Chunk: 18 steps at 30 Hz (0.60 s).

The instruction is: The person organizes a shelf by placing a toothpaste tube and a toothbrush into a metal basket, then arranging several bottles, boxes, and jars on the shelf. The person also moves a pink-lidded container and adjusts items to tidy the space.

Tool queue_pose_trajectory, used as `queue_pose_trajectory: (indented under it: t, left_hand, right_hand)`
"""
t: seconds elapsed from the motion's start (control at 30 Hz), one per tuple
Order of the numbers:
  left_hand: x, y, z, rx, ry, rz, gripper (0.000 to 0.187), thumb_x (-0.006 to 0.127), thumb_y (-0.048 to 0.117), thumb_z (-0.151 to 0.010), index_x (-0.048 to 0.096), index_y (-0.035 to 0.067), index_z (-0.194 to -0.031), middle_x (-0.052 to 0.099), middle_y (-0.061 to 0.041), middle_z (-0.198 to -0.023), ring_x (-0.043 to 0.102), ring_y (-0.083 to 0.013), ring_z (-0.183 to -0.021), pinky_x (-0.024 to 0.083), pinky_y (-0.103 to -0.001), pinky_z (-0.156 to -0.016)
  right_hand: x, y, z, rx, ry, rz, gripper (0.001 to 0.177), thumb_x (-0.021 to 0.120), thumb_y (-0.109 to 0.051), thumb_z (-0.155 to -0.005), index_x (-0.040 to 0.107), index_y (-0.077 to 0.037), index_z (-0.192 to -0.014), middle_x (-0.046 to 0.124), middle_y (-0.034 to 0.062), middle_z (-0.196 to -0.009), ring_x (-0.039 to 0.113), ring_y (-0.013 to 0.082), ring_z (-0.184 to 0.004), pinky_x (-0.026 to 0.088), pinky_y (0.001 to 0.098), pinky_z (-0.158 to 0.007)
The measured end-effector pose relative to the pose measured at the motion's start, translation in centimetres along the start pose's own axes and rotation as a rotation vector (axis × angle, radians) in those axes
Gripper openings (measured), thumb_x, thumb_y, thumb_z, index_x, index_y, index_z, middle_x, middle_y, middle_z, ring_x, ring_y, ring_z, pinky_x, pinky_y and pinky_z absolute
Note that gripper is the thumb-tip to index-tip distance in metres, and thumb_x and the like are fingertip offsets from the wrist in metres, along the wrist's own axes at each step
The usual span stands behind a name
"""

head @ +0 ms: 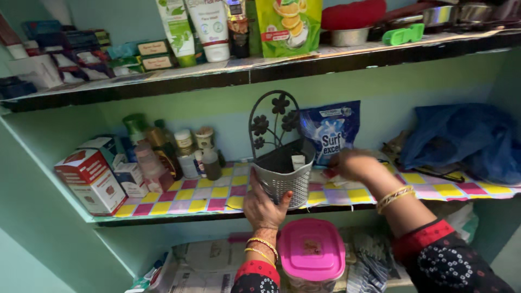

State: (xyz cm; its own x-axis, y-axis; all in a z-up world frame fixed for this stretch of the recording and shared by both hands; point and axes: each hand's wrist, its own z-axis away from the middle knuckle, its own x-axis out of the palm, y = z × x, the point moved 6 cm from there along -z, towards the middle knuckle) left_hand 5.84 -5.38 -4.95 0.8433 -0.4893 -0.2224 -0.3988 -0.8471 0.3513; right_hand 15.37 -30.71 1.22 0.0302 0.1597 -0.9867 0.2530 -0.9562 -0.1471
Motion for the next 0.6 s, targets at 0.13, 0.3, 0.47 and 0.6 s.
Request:
queue_pose_trajectory:
  t: [0.13, 0.3, 0.47, 0.6]
  left_hand:
    - [-0.6, 0.4, -0.1, 0.066, 0.054, 0.018, 0.114, 0.045, 0.084, -0.09, 0.034, -0.01, -0.154, 0.069, -0.02, -0.101, 0.067, -0.0367, -0.083, 0.054, -0.047, -0.075]
    - [-0.4, 0.4, 0.0, 0.044, 0.029, -0.011, 0.117, 0.042, 0.085, -0.088, 0.033, -0.011, -0.154, 0.069, -0.021, -0.104, 0.066, -0.0367, -0.085, 0.053, -0.048, -0.078]
    - [-0.2, 0.1, -0.1, 0.026, 0.002, 0.023, 0.117, 0.042, 0.086, -0.087, 0.032, -0.009, -0.154, 0.069, -0.022, -0.104, 0.066, -0.038, -0.087, 0.053, -0.048, -0.079]
    - [0.2, -0.2, -0.1, -0.014, -0.061, 0.022, 0.121, 0.044, 0.086, -0.083, 0.029, -0.01, -0.155, 0.069, -0.021, -0.097, 0.066, -0.0403, -0.086, 0.051, -0.051, -0.079]
  right_hand:
    - [1.9, 1.1, 0.4, -0.297, 0.366, 0.138, 0.032, 0.072, -0.031, -0.078, 0.079, -0.019, -0.106, 0.077, 0.0127, -0.098, 0.073, 0.0346, -0.084, 0.057, 0.0472, -0.075]
    - [-2.9, 2.0, 3.9, 0.055, 0.437, -0.367, 0.023, 0.066, -0.024, -0.1, 0.069, -0.002, -0.1, 0.072, 0.0182, -0.093, 0.074, 0.0312, -0.071, 0.061, 0.0401, -0.063]
    - [-11.4, -4.3, 9.8, -0.432, 0.933, -0.715, 0.037, 0.069, -0.003, -0.093, 0.054, 0.0, -0.127, 0.074, 0.0111, -0.097, 0.075, 0.0192, -0.086, 0.059, 0.0294, -0.075]
    - [-12.4, -8.5, 9.2, -0.492, 0.857, -0.74, 0.036, 0.068, 0.0, -0.093, 0.058, 0.0, -0.128, 0.074, 0.0107, -0.098, 0.074, 0.0209, -0.089, 0.061, 0.0297, -0.075]
